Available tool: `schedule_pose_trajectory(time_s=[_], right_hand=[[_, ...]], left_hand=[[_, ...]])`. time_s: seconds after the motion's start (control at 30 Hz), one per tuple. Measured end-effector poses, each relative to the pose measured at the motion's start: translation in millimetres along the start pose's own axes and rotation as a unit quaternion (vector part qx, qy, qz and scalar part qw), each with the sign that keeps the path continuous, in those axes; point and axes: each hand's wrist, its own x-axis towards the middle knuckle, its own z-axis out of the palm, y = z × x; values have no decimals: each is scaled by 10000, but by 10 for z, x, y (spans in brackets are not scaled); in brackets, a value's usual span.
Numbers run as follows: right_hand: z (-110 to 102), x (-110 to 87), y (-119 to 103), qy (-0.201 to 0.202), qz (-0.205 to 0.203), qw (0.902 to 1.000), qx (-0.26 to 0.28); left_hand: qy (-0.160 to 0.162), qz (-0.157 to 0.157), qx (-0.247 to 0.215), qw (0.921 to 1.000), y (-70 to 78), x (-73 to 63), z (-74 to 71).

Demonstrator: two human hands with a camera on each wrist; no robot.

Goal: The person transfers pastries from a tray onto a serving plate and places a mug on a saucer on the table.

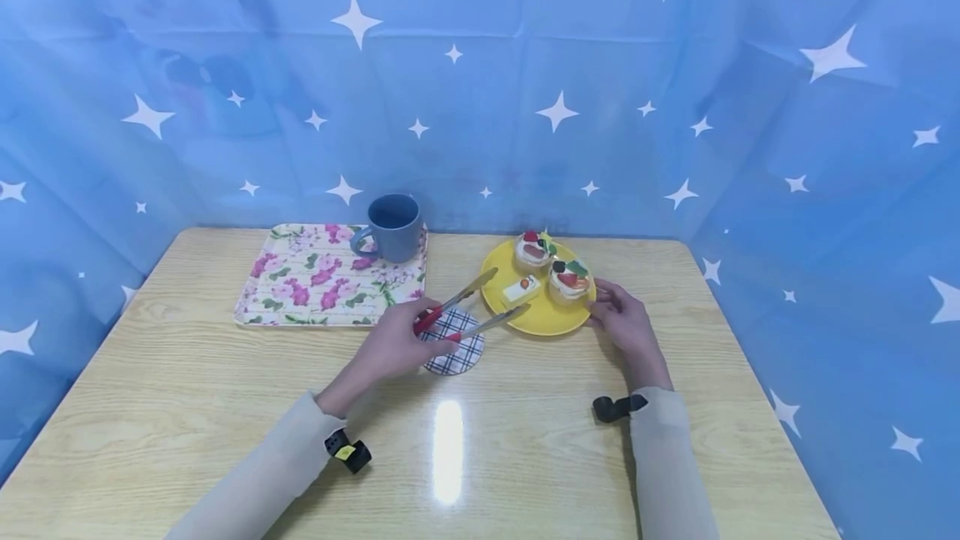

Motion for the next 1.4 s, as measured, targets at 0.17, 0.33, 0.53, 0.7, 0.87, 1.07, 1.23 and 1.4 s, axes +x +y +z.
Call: schedule_pose_trajectory(time_s=[0.17,0.33,0.53,0.7,0.87,1.07,1.23,1.4], right_hand=[[0,12,18,19,29,10000,-26],[-4,13,20,22,14,10000,-25],[-9,17,33,44,-11,10000,-10],[-9,22,29,65,-18,10000,-19],[-7,19,21,43,7,10000,17],[-11,14,15,49,-86,9999,59],[1,11,14,52,-84,9999,76],[17,-2,15,79,-95,9998,143]], left_hand=[[143,-26,-58,9999,-22,-55,-49],[300,198,-174,9992,-77,-97,-100],[431,230,-371,9981,-106,-148,-165],[567,42,-391,9976,-129,-191,-225],[724,-106,-383,9966,-163,-256,-307],[865,-86,-354,9956,-218,-306,-394],[936,-149,-408,9947,-300,-336,-432],[1024,-150,-485,9934,-361,-386,-467]])
